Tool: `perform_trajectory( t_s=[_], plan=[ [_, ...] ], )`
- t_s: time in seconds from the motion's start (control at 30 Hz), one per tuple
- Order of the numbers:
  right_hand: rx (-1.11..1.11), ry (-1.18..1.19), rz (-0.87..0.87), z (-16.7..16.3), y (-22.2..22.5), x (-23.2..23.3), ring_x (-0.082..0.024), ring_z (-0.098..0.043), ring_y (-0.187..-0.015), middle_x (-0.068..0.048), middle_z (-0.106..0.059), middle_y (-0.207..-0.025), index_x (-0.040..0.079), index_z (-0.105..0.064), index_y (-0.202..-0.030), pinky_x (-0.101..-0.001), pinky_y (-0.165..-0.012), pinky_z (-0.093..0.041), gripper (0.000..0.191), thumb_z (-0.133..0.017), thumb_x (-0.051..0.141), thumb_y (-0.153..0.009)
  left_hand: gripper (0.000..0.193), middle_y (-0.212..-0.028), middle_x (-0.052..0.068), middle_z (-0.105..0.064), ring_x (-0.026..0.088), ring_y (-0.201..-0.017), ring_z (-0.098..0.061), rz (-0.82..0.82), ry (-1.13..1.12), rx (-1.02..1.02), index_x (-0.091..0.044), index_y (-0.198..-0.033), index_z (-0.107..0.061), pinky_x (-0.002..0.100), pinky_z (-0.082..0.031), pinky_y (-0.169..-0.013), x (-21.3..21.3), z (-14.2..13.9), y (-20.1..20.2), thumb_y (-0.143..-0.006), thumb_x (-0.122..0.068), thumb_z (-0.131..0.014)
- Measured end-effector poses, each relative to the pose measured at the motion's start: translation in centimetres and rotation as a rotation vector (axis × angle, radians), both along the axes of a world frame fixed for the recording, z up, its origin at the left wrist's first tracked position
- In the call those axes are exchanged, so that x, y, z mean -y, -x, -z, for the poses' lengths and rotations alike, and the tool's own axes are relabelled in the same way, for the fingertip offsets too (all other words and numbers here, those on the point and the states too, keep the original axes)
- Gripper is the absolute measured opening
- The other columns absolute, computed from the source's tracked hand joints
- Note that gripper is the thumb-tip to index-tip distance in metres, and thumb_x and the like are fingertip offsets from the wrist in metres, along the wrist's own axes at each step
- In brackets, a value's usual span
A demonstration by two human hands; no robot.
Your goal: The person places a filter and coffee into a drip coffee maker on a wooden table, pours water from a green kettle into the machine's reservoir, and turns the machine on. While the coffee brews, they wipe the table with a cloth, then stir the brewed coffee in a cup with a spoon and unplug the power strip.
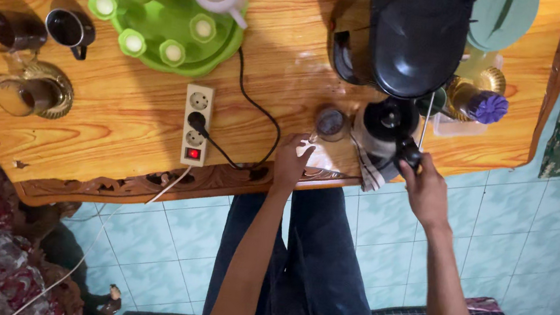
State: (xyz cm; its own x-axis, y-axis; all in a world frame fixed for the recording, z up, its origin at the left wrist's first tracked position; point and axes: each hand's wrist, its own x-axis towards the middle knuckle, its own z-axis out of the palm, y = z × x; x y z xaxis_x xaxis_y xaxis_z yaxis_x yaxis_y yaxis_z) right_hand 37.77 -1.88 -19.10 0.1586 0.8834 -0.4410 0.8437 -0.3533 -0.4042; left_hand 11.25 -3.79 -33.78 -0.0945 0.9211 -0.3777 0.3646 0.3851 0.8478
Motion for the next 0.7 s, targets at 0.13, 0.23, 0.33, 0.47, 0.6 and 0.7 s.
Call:
perform_trajectory(
  t_s=[0.13, 0.23, 0.33, 0.47, 0.6, 0.7],
  plan=[
    [-0.027, -0.07, 0.02, 2.0, 1.1, -2.0, -0.04, -0.062, -0.063, -0.02, -0.061, -0.067, 0.002, -0.054, -0.107, -0.0476, -0.059, -0.046, 0.03, -0.069, 0.028, -0.105, 0.026, -0.113, 0.015, -0.073, 0.027, -0.099, -0.074, 0.021, -0.032, 0.039, -0.002, -0.113, -0.073, 0.038, -0.057, -0.088, -0.4, -0.7, -0.5, -0.089, -0.01, -0.076],
    [-0.108, -0.099, 0.074, 2.4, 1.4, -2.9, -0.033, -0.064, -0.059, -0.016, -0.062, -0.065, 0.002, -0.055, -0.11, -0.0436, -0.057, -0.047, 0.029, -0.067, 0.027, -0.106, 0.022, -0.11, 0.015, -0.073, 0.028, -0.101, -0.073, 0.036, -0.031, 0.052, -0.001, -0.111, -0.073, 0.038, -0.057, -0.088, -0.5, -1.3, -0.7, -0.091, -0.01, -0.074],
    [-0.21, -0.112, 0.155, 2.3, 1.7, -2.7, -0.026, -0.067, -0.059, -0.013, -0.066, -0.068, 0.002, -0.054, -0.119, -0.0398, -0.056, -0.049, 0.029, -0.064, 0.026, -0.106, 0.022, -0.11, 0.016, -0.073, 0.032, -0.103, -0.069, 0.08, -0.064, -0.028, 0.0, -0.11, -0.074, 0.041, -0.054, -0.09, -0.5, -1.9, -0.7, -0.091, -0.01, -0.074],
    [-0.245, -0.062, 0.264, 2.4, 2.2, -2.2, -0.025, -0.068, -0.06, -0.017, -0.069, -0.07, 0.002, -0.052, -0.122, -0.0383, -0.058, -0.05, 0.03, -0.063, 0.026, -0.107, 0.021, -0.109, 0.015, -0.072, 0.031, -0.102, -0.069, 0.067, -0.041, -0.053, -0.002, -0.106, -0.074, 0.041, -0.053, -0.09, -1.0, -2.2, -1.0, -0.089, -0.014, -0.075],
    [-0.372, -0.226, 0.207, 3.5, 2.7, -2.7, -0.025, -0.073, -0.073, -0.016, -0.073, -0.087, 0.0, -0.049, -0.123, -0.0367, -0.064, -0.054, 0.03, -0.06, 0.024, -0.109, 0.017, -0.103, 0.012, -0.072, 0.03, -0.097, -0.07, 0.075, -0.005, -0.109, -0.004, -0.101, -0.074, 0.041, -0.053, -0.089, -1.2, -2.2, -1.4, -0.088, -0.015, -0.075],
    [-0.408, -0.252, 0.135, 4.5, 3.1, -4.3, -0.03, -0.074, -0.08, -0.018, -0.073, -0.092, 0.0, -0.047, -0.127, -0.04, -0.069, -0.055, 0.033, -0.058, 0.025, -0.109, 0.014, -0.104, 0.011, -0.073, 0.031, -0.098, -0.069, 0.102, -0.035, -0.152, -0.006, -0.099, -0.075, 0.041, -0.053, -0.088, -1.6, -2.5, -1.4, -0.088, -0.015, -0.075]
  ],
)
